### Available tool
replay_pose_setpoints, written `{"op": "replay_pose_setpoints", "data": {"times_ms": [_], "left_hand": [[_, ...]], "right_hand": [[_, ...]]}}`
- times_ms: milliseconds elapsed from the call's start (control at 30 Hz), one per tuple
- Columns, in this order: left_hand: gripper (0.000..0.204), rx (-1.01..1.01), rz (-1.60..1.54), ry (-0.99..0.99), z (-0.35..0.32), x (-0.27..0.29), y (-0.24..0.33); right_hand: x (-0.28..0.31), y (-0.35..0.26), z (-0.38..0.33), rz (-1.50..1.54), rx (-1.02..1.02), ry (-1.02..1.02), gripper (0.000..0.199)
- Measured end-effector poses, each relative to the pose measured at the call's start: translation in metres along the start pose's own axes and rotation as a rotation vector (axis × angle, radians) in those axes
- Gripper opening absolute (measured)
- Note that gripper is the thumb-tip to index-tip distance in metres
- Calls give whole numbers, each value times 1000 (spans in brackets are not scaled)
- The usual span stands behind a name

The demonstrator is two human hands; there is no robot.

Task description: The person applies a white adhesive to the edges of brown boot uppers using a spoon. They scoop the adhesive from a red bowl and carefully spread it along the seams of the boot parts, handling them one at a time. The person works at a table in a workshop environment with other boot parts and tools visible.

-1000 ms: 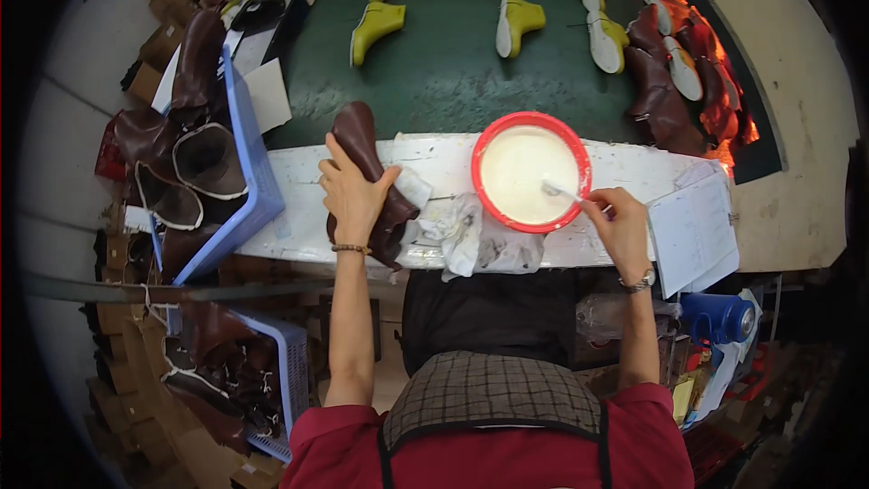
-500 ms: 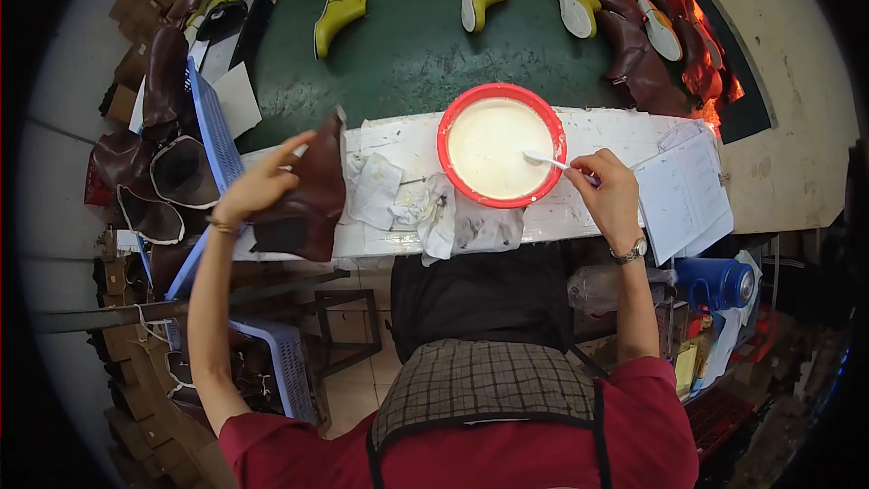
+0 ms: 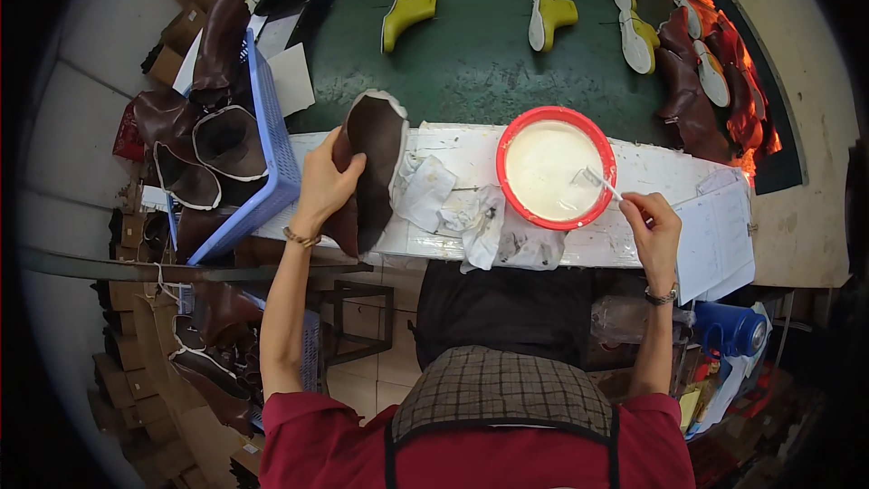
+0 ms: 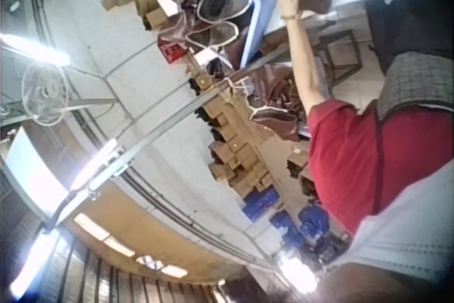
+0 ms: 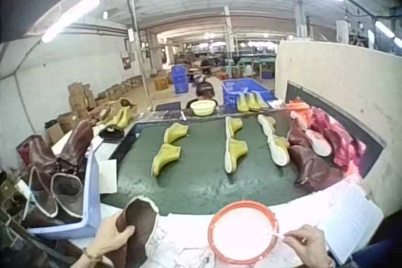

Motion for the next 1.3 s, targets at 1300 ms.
{"op": "replay_pose_setpoints", "data": {"times_ms": [1300], "left_hand": [[30, 293, -497, -749, -7, -58, 94]], "right_hand": [[-18, -122, 85, 91, 808, -113, 12]]}}
Point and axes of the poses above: each hand's wrist, its own z-axis towards the middle knuckle, its own x-axis out of the back of the hand, y = z × x, the point moved 2 cm from there along z, towards the middle knuckle, and after that the axes turned 13 degrees about -z, right-handed, at the moved point
